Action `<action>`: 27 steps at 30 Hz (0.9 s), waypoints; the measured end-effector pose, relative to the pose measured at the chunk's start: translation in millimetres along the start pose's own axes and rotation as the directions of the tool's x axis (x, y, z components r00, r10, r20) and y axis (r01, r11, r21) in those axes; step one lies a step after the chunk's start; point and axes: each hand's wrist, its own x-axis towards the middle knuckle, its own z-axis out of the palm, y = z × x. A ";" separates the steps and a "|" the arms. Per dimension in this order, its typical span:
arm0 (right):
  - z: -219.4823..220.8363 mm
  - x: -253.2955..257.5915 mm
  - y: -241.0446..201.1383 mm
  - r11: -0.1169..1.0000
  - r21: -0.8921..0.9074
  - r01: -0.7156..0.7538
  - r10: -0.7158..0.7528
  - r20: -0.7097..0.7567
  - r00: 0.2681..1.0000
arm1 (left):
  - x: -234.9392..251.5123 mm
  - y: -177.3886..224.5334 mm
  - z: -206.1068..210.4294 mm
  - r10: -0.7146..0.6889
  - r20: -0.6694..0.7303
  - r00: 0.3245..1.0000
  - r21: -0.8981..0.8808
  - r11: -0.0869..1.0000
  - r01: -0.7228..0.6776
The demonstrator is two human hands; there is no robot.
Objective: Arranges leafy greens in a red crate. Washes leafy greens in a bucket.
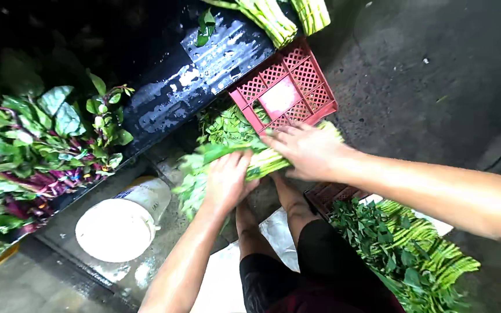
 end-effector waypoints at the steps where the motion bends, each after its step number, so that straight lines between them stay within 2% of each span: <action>1: 3.9 -7.2 25.1 0.999 -0.002 -0.040 0.040 -0.025 0.999 | 24.8 9.9 -1.9 0.012 0.006 1.000 -0.031 0.999 -0.011; 3: 7.3 -33.7 89.0 0.982 0.021 -0.187 0.187 -0.006 0.982 | 60.4 11.8 -11.8 -0.060 -0.005 0.998 -0.188 0.980 0.058; 4: 10.1 -53.4 119.9 0.960 0.044 -0.278 0.279 -0.012 0.960 | 67.4 3.6 -13.7 -0.133 -0.090 0.987 -0.295 0.950 0.101; 6: 28.3 -99.2 168.0 0.884 0.131 -0.449 0.460 -0.061 0.886 | 67.5 -23.0 5.3 -0.343 -0.238 0.908 -0.440 0.872 0.214; 7: 40.8 -119.9 182.8 0.839 0.192 -0.508 0.530 -0.086 0.843 | 65.1 -38.7 29.9 -0.448 -0.246 0.860 -0.444 0.840 0.310; 8: 53.2 -135.4 190.2 0.792 0.267 -0.549 0.591 -0.108 0.800 | 62.9 -53.0 59.4 -0.517 -0.164 0.840 -0.410 0.810 0.419; 9: 63.9 -145.5 190.7 0.744 0.345 -0.573 0.642 -0.131 0.755 | 63.1 -63.8 92.2 -0.539 -0.024 0.842 -0.352 0.793 0.498; 11: 83.1 -149.0 183.6 0.665 0.486 -0.568 0.717 -0.201 0.667 | 72.2 -74.0 159.3 -0.457 0.160 0.875 -0.224 0.846 0.483; 13: 103.0 -142.3 171.1 0.614 0.601 -0.511 0.761 -0.279 0.586 | 87.0 -66.0 206.1 -0.367 0.227 0.902 -0.127 0.907 0.401; 15: 122.4 -129.8 165.1 0.568 0.706 -0.422 0.792 -0.329 0.515 | 103.8 -57.7 231.2 -0.288 0.257 0.923 -0.030 0.952 0.305; 17: 137.8 -119.7 158.4 0.503 0.782 -0.367 0.826 -0.310 0.472 | 104.7 -48.2 242.4 -0.234 0.250 0.940 -0.051 0.966 0.254; 19: 147.0 -108.4 156.3 0.456 0.818 -0.352 0.847 -0.278 0.453 | 105.4 -43.5 242.9 -0.225 0.233 0.946 -0.052 0.969 0.243; 23: 150.2 -94.9 146.3 0.402 0.842 -0.361 0.865 -0.220 0.450 | 96.0 -44.4 239.7 -0.254 0.238 0.937 0.111 0.966 0.234; 25: 149.2 -91.6 141.2 0.423 0.826 -0.372 0.858 -0.233 0.458 | 89.2 -47.3 235.4 -0.286 0.202 0.937 0.137 0.955 0.262; 27: 149.3 -86.7 137.7 0.509 0.768 -0.389 0.814 -0.284 0.507 | 71.4 -38.1 236.9 -0.245 0.218 0.945 0.092 0.969 0.230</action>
